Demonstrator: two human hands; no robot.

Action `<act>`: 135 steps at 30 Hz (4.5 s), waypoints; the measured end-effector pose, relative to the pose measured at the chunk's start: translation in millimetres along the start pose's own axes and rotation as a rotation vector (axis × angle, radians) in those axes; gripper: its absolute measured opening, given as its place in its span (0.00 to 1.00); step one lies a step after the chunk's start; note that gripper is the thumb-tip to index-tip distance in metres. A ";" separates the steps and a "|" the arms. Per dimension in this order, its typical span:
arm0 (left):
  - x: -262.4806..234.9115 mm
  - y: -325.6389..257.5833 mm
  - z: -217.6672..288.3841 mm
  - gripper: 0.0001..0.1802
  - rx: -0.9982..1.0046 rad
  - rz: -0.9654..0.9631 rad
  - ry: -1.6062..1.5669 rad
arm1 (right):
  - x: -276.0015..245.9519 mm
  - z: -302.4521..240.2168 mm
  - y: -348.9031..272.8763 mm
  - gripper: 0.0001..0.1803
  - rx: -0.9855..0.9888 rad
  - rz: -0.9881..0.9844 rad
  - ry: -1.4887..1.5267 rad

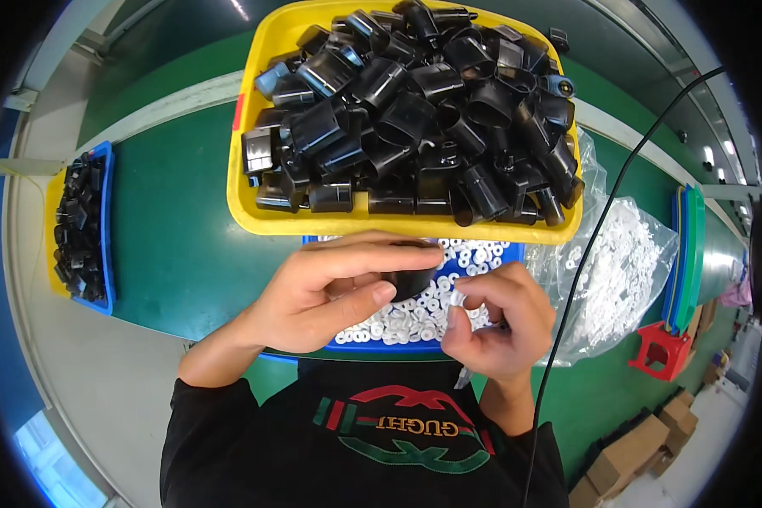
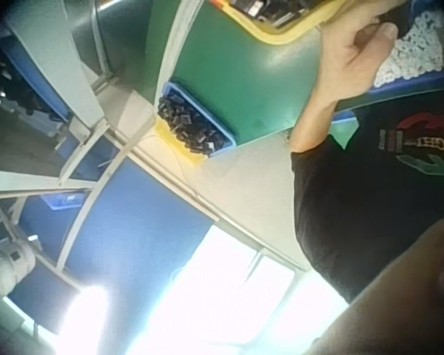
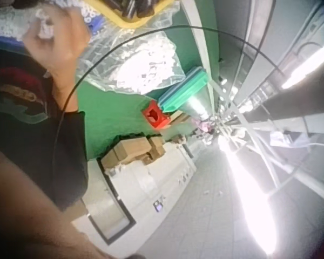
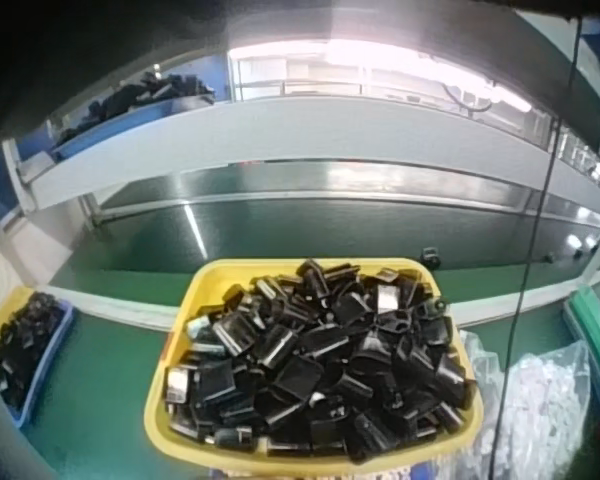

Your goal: The person repeatedly picks up black plastic components from a yellow bin and small white washers from a blue tray. They insert the washers into the plastic components by hand and place the assembled units back into the yellow bin. The process is repetitive and performed one unit at a time.

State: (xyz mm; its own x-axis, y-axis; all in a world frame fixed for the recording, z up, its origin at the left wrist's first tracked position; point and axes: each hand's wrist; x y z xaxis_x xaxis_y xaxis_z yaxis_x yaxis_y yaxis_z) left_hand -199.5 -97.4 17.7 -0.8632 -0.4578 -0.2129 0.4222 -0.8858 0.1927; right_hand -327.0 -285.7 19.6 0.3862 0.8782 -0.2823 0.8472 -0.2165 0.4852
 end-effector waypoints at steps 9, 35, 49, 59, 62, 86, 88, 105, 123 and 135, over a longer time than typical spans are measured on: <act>21.6 -9.9 -19.7 0.40 0.172 0.355 0.426 | 7.6 -19.6 9.8 0.14 -0.024 -0.055 0.004; 18.5 -14.8 -32.6 0.23 0.488 0.425 0.436 | 8.1 -17.8 3.2 0.22 -0.066 -0.043 -0.005; 10.5 -21.2 -29.4 0.12 0.436 0.450 0.532 | -2.6 1.3 0.9 0.22 -0.027 -0.138 -0.192; 20.0 -3.4 -14.5 0.41 0.154 0.057 0.285 | 9.6 -11.5 4.9 0.22 -0.017 -0.269 0.157; 24.6 -10.6 -28.1 0.34 0.183 0.043 0.266 | 14.3 -12.7 8.4 0.22 0.008 -0.239 0.168; 31.3 -10.8 -30.7 0.17 -0.039 0.091 0.221 | 26.7 -12.1 30.3 0.11 -0.001 -0.186 0.994; 31.7 -11.2 -31.0 0.17 -0.039 0.096 0.223 | 27.3 -11.5 28.8 0.10 0.012 -0.183 1.000; 32.3 -11.7 -30.5 0.16 0.034 0.124 0.195 | 36.2 -26.0 27.9 0.07 0.040 -0.045 1.021; 36.6 -16.6 -33.5 0.14 -0.013 0.128 0.332 | 50.0 -16.2 6.6 0.08 0.052 -0.035 1.021; -3.2 -11.4 -11.6 0.11 -0.050 0.172 0.323 | 14.0 -29.9 27.6 0.08 -0.520 0.075 0.957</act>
State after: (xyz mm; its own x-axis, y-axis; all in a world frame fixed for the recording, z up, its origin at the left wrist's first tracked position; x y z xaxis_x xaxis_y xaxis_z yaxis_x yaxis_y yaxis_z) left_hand -198.3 -86.7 5.1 -0.6498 -0.5936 -0.4748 0.5732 -0.7929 0.2068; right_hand -309.1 -266.6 53.8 -0.2044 0.8871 0.4139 0.4882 -0.2741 0.8286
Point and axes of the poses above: each hand's wrist, its own y-axis towards the middle knuckle, its own x-axis out of the palm, z = x × y, and after that the axes turned 14 degrees about y, right-handed
